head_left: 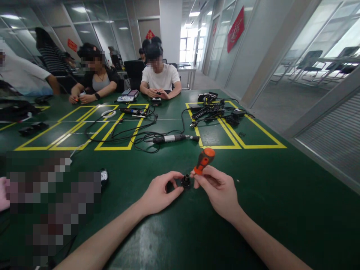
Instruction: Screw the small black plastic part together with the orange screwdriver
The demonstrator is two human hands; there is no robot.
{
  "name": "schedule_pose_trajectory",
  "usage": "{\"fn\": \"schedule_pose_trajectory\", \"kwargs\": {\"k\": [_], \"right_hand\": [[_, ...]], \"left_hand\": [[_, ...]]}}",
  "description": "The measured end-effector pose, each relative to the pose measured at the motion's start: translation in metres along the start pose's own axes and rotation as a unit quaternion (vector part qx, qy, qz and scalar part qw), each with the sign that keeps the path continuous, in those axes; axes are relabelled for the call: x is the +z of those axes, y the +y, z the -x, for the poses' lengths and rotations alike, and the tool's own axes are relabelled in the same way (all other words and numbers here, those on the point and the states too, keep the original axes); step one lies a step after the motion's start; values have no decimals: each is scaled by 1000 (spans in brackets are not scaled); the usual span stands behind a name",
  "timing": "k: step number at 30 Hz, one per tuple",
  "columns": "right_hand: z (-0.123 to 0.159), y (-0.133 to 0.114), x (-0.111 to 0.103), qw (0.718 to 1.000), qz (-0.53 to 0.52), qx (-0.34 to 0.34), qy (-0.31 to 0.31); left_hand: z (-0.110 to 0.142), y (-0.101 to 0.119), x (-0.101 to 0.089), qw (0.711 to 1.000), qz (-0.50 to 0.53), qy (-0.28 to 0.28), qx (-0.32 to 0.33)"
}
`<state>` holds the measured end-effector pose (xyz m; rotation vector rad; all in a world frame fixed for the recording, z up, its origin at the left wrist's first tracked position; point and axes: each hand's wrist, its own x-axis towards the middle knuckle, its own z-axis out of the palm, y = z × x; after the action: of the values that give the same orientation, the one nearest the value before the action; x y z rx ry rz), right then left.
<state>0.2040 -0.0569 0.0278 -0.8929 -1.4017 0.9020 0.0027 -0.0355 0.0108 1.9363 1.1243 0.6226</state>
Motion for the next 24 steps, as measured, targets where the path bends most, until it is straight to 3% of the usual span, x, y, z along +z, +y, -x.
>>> {"fn": "schedule_pose_trajectory", "kwargs": {"k": [6, 15, 24], "right_hand": [[4, -1, 0, 999, -30, 14, -13], [1, -5, 0, 1000, 24, 4, 12], [3, 3, 1, 998, -49, 26, 18]], "left_hand": [[0, 0, 0, 1000, -6, 4, -7], [1, -1, 0, 1000, -9, -2, -4], [1, 0, 0, 1000, -8, 1, 3]]}}
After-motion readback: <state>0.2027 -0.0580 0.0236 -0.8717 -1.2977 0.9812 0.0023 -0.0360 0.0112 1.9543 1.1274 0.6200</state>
